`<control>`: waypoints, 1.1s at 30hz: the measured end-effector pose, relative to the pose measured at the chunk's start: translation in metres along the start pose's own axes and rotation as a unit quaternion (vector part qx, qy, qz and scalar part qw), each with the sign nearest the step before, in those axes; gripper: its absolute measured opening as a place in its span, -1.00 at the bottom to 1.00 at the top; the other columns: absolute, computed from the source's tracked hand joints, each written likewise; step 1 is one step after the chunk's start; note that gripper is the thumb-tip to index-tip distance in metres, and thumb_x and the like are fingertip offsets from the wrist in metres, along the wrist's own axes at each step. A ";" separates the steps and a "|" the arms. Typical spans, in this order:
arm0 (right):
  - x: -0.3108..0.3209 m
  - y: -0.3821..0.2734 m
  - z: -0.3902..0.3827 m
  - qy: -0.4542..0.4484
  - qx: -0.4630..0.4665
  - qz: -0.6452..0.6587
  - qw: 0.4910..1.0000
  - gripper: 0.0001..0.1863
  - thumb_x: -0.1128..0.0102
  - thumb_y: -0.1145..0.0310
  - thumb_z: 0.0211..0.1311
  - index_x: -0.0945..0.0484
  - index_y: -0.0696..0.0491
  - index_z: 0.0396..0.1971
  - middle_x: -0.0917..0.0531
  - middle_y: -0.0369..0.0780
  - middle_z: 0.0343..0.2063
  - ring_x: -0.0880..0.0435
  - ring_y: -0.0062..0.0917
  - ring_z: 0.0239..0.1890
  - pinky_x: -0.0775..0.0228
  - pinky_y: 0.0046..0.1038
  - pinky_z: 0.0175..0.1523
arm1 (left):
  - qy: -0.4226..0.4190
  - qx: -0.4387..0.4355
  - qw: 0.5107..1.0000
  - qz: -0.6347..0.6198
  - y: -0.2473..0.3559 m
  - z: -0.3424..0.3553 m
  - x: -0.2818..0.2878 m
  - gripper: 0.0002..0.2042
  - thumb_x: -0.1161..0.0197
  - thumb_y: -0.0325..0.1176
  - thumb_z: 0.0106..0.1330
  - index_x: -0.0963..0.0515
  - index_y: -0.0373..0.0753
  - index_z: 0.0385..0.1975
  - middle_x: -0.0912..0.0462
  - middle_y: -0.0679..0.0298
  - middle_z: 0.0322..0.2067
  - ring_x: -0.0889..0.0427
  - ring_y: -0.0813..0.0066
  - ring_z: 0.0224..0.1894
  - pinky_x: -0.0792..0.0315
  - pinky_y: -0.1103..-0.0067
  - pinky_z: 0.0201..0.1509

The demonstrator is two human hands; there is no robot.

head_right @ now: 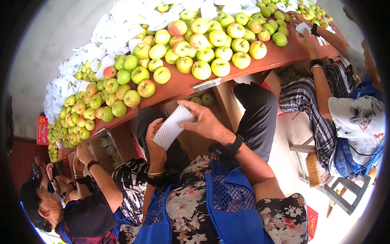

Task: Packing harvested apples into protective foam sleeves and cardboard boxes.

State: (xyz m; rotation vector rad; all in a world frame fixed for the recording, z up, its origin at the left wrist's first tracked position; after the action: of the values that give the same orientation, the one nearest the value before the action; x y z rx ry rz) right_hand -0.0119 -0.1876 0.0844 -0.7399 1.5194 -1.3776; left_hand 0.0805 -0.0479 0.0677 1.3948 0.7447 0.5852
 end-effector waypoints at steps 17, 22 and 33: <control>0.010 -0.008 0.000 0.054 0.039 0.019 0.998 -0.37 -0.22 0.63 0.05 -0.28 0.08 0.18 -0.49 -0.36 -0.12 -0.45 -0.74 -0.10 -0.35 -0.62 0.00 | -0.028 0.027 0.995 -0.092 0.008 -0.013 -0.011 -0.72 -0.01 -0.43 0.32 -0.43 -0.41 -0.04 -0.52 0.25 -0.09 -0.47 0.48 -0.02 -0.28 0.55 0.11; -0.011 0.000 0.005 0.000 0.019 0.028 0.999 -0.42 -0.23 0.57 0.07 -0.32 0.05 0.15 -0.53 -0.33 -0.17 -0.48 -0.70 -0.12 -0.36 -0.59 0.00 | -0.023 0.086 0.991 -0.100 -0.001 -0.020 -0.014 -0.71 -0.13 -0.56 0.20 -0.46 -0.38 -0.06 -0.55 0.28 -0.13 -0.50 0.52 -0.08 -0.33 0.58 0.04; -0.018 -0.004 -0.004 -0.020 0.036 -0.003 0.999 -0.53 -0.07 0.41 0.25 -0.28 0.06 0.17 -0.57 -0.23 -0.20 -0.52 -0.61 -0.17 -0.37 -0.54 -0.03 | -0.066 0.112 0.973 -0.191 -0.011 -0.018 -0.019 -0.67 -0.05 -0.59 0.21 -0.40 -0.35 0.01 -0.50 0.25 -0.05 -0.46 0.47 0.01 -0.30 0.54 0.14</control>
State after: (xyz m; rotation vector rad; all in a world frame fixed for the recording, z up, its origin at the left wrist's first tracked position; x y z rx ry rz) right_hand -0.0090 -0.1707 0.0921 -0.7237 1.4311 -1.4059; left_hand 0.0543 -0.0517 0.0589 1.4312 0.9643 0.1070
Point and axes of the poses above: each hand's wrist, its own z-axis towards the middle knuckle, its own x-axis out of the back of the hand, y = z × x, the point moved 8 cm from there along z, towards the middle knuckle
